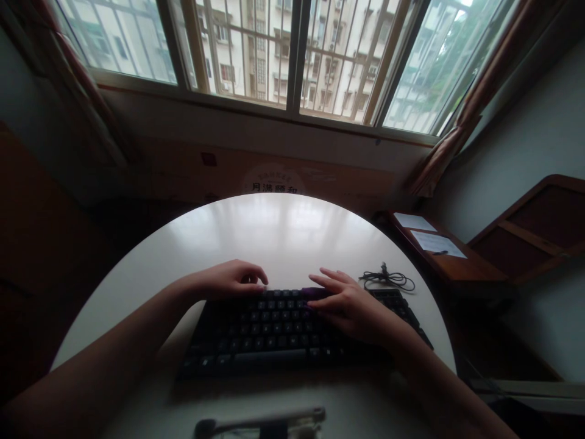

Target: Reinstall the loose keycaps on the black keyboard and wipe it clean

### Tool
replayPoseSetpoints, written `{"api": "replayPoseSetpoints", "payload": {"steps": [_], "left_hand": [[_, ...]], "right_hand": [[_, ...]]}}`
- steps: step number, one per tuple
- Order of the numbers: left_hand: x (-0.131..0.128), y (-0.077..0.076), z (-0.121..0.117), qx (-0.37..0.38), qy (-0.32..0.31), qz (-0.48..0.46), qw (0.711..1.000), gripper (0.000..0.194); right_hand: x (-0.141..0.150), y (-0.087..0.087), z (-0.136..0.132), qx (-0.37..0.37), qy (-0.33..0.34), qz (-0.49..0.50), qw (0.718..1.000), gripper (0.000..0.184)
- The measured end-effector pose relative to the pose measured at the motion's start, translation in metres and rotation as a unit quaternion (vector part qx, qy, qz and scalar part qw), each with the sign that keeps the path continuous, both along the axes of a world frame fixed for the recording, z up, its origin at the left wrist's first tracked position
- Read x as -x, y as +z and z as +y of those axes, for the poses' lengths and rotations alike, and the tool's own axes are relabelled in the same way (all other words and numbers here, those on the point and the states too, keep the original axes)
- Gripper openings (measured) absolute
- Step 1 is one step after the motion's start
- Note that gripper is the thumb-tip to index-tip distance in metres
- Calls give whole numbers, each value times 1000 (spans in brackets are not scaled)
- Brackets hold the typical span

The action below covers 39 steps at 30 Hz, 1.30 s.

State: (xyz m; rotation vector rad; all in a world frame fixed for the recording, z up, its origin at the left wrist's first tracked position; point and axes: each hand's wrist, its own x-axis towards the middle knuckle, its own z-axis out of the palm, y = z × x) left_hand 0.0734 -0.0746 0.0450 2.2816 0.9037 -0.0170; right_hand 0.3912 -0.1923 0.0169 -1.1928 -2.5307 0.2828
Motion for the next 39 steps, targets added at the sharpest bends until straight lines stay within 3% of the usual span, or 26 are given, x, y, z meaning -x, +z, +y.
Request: {"api": "replayPoseSetpoints", "payload": {"steps": [7,10,15,21,29,34,39], "left_hand": [[-1,1,-1,-1,-1,2,1000,44],[-1,0,0,0,-1,-3,1000,43],[0,0,0,6,-3,-10,1000,44],[0,0,-1,6,-1,-8,1000,45],[0,0,-1,8,0,-10,1000,45],[2,0,-1,4,1,-10,1000,43],[4,0,-2,2,-3,-14,1000,43]], "right_hand": [[16,-6,0,-108,-50,109,987,29],[26,-8,-2,-134,-56,100,984,28],[32,-10,-4,-92,-14,22,995,35],[27,-5,-6,-70,-4,11,997,32],[30,-7,-4,-99,-8,87,991,24],[30,-1,-3,-118,-58,121,984,24],[41,14,-1,-84,-89,111,986,23]]}}
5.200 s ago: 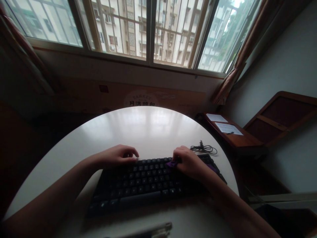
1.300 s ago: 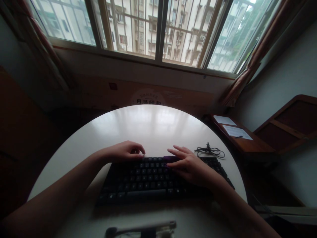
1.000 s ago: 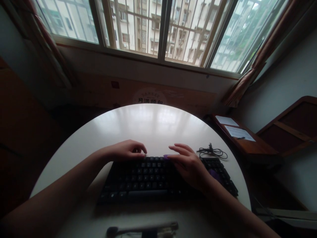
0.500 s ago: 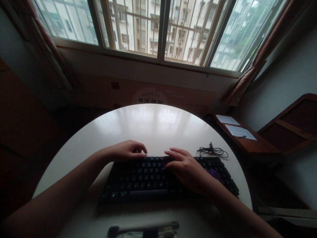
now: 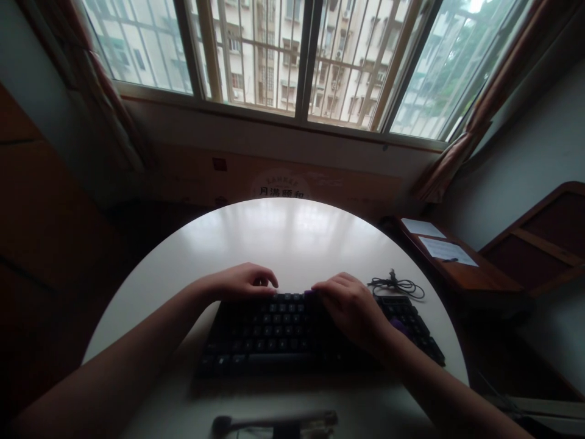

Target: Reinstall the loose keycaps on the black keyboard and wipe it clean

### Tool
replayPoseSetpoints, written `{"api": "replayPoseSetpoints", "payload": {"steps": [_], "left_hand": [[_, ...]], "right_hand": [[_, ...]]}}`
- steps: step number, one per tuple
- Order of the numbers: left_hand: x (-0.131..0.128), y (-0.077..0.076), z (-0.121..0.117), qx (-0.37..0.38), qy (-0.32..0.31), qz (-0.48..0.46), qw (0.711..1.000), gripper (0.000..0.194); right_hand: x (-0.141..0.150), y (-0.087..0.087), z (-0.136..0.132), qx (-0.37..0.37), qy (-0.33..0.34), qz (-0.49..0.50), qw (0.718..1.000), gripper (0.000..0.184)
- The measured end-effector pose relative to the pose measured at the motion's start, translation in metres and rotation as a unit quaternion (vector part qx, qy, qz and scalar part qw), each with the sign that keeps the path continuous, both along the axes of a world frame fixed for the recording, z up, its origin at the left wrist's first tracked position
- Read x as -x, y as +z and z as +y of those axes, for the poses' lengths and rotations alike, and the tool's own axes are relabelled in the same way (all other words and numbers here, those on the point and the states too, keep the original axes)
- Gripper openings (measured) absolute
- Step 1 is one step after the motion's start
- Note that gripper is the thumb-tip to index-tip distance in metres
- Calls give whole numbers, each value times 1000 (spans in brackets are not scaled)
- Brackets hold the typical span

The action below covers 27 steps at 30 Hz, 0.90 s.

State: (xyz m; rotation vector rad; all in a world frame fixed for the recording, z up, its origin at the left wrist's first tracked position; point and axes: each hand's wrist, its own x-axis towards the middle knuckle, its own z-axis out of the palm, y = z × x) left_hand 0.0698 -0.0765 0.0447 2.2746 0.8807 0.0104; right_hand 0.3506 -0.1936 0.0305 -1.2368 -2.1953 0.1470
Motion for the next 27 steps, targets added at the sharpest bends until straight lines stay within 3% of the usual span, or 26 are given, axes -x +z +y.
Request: {"api": "replayPoseSetpoints", "payload": {"steps": [7,14,22,27], "left_hand": [[1,0,0,5,5,-6,1000,44],[0,1,0,18,3,-8,1000,42],[1,-2,2,21,6,-11,1000,44],[1,-2,2,27,10,-14,999,46]], "right_hand": [[28,-2,3,37,-14,4,999,21],[20,-14,1,19,41,-51,998,17],[20,-10,-1,15,67,-68,995,21],[22,-13,-3,5,31,-77,997,20]]}}
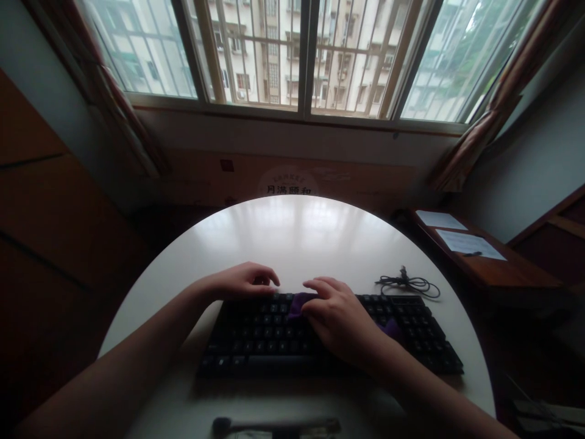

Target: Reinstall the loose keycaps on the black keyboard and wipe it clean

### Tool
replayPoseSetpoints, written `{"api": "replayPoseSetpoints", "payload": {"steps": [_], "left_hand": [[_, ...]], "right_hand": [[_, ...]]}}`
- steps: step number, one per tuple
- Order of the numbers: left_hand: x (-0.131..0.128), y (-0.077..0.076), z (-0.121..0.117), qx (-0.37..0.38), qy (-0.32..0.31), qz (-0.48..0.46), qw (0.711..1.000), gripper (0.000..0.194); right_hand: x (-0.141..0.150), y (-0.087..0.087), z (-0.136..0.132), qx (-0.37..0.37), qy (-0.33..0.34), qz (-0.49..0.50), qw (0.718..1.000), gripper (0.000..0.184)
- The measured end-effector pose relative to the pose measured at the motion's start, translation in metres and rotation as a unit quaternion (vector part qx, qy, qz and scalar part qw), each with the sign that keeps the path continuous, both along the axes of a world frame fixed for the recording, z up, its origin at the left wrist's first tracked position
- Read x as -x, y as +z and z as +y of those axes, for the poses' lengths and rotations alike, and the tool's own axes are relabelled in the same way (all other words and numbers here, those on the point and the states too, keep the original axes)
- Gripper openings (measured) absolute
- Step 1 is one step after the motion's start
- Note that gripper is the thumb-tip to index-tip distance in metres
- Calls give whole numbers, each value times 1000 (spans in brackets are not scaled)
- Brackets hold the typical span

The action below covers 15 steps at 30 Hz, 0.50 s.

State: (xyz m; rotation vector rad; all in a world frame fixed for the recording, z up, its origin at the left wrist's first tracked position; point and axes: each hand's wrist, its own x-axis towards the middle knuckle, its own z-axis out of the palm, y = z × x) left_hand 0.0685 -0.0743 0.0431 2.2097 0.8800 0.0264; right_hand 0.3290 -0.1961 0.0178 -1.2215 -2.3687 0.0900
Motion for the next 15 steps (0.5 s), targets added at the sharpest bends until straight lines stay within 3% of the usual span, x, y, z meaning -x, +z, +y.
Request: {"api": "replayPoseSetpoints", "payload": {"steps": [6,15], "left_hand": [[2,-3,1,-2,1,-12,1000,46],[4,-5,2,4,0,-21,1000,47]], "right_hand": [[2,-10,5,-13,-20,16,1000,22],[-4,1,1,-1,12,10,1000,21]]}}
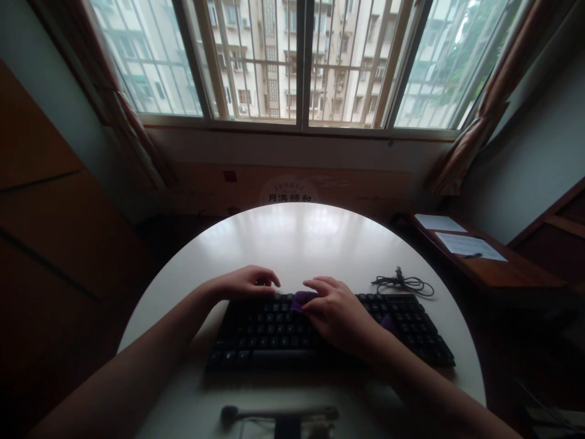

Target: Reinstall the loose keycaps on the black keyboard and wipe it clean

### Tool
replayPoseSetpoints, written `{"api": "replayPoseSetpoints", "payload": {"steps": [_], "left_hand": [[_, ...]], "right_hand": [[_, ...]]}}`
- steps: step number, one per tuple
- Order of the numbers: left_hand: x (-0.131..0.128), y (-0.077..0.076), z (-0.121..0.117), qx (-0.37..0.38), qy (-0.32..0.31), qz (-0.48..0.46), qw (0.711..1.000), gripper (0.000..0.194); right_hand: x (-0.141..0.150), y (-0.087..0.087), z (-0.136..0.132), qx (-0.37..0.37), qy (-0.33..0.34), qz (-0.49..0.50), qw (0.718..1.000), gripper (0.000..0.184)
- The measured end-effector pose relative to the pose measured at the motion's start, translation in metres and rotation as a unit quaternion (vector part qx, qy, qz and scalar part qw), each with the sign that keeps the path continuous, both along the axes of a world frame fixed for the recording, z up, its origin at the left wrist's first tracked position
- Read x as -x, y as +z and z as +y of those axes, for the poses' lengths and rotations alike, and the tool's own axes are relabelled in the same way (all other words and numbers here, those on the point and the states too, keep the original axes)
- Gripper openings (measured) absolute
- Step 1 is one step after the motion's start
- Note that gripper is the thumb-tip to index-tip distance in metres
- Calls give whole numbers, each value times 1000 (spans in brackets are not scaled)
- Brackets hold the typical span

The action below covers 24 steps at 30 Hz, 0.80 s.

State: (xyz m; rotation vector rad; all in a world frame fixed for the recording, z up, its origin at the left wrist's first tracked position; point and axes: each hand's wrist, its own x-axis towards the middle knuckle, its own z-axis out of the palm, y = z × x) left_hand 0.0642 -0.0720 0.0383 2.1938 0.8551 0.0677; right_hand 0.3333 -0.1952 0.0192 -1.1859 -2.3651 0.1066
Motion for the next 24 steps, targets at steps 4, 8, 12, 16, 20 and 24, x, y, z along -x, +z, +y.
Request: {"api": "replayPoseSetpoints", "payload": {"steps": [4,8,12,16,20,24], "left_hand": [[0,-1,1,4,7,1,1000,50],[1,-3,2,6,9,-1,1000,50],[1,-3,3,2,6,-4,1000,48],[1,-3,3,-1,4,-4,1000,46],[2,-4,3,2,4,-6,1000,47],[2,-4,3,-2,4,-8,1000,47]], "right_hand": [[-1,-4,2,-7,1,9,1000,22],[-1,-7,3,-7,-2,11,1000,23],[-3,-4,2,-3,-6,3,1000,24],[-5,-2,2,15,13,9,1000,22],[-5,-5,5,27,21,20,999,26],[-3,-9,6,25,14,22,999,27]]}}
